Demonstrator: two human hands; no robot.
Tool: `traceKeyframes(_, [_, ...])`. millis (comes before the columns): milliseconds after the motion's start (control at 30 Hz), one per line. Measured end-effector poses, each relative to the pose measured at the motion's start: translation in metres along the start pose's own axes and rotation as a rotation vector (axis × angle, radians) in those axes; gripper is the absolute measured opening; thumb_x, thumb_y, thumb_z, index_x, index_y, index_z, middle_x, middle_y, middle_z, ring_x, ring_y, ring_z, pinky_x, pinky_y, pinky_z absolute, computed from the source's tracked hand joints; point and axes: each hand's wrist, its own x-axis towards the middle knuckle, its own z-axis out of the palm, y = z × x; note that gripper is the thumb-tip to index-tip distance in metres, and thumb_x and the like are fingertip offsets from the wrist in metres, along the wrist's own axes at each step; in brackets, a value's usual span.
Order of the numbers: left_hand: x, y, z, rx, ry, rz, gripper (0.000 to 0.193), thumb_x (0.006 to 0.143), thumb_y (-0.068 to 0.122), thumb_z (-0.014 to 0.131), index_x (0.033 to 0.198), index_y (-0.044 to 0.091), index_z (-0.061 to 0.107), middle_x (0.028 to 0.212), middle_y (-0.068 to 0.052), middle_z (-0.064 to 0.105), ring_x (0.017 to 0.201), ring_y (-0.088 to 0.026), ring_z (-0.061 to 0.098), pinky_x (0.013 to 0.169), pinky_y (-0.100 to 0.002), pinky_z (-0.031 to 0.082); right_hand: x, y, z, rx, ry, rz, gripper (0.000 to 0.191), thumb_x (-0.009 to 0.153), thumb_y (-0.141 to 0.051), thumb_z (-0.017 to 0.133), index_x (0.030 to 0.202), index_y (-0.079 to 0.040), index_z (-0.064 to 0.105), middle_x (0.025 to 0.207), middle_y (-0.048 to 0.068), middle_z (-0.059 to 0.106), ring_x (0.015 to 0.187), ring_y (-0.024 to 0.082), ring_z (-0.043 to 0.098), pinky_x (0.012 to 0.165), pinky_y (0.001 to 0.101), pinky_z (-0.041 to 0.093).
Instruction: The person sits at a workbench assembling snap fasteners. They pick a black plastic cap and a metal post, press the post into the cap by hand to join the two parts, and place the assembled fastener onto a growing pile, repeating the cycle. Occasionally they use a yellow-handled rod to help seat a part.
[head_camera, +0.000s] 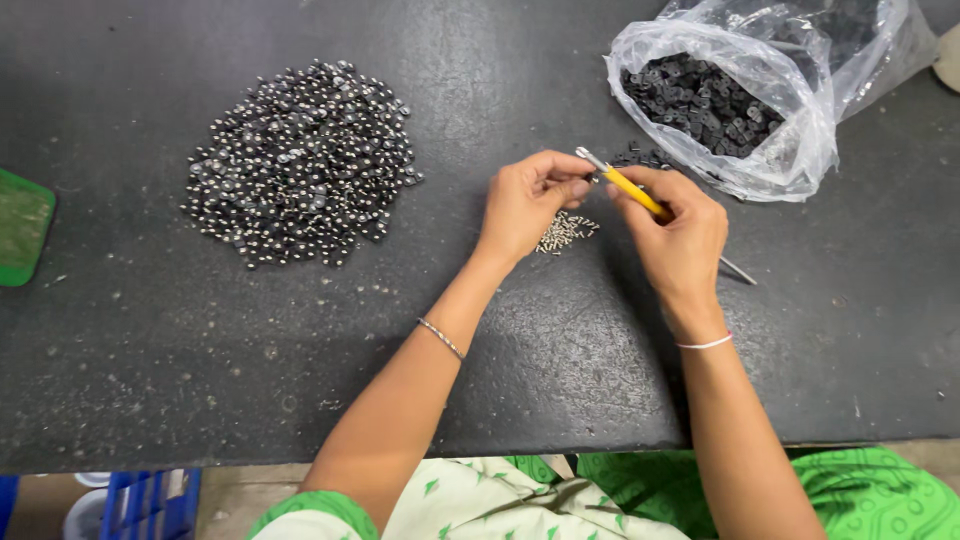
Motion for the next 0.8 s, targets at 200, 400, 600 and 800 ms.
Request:
traceKeyframes(200, [-0.005,0.006,0.014,-0.145,-0.049,-0.032,0.014,0.096,-0.004,0.068,0.110,-0.002,0.071,0.099,-0.006,0.076,0.089,-0.011,0.072,0.081,-0.026,0.062,0.000,0.008,0.001,0.068,-0.047,-0.005,0.016,0.094,-0.012,0.079,0.108,-0.004,0.077,0.094,0.006,0.076,0.078,0.010,0.069,0.070,0.0248,0.052])
traceKeyframes(400, [-0.018,0.030,0.020,0.327,0.058,0.236,0.018,0.095,-0.005,0.066,0.110,0.000,0.074,0.101,-0.009,0.077,0.092,-0.010,0.074,0.081,-0.025,0.062,0.000,0.010,0.002,0.041,-0.117,0.054,0.018,0.090,-0.010,0.073,0.106,-0.004,0.076,0.082,0.006,0.073,0.069,0.009,0.065,0.065,0.0250,0.049])
traceKeyframes(600, [-0.014,0.039,0.027,0.170,0.079,-0.018,0.015,0.092,-0.002,0.067,0.104,0.002,0.073,0.092,-0.012,0.079,0.081,-0.017,0.076,0.073,-0.028,0.063,0.001,0.012,0.002,-0.009,-0.124,0.028,0.017,0.093,-0.012,0.071,0.108,-0.004,0.075,0.084,0.008,0.071,0.067,0.011,0.062,0.063,0.0269,0.048])
traceKeyframes(800, [-0.019,0.037,0.025,0.360,0.110,0.253,0.018,0.091,-0.005,0.063,0.106,0.000,0.072,0.097,-0.015,0.077,0.089,-0.020,0.078,0.077,-0.030,0.061,0.001,0.014,0.005,-0.055,-0.133,-0.012,0.016,0.094,-0.012,0.070,0.108,-0.003,0.074,0.086,0.010,0.070,0.067,0.014,0.062,0.064,0.0289,0.048])
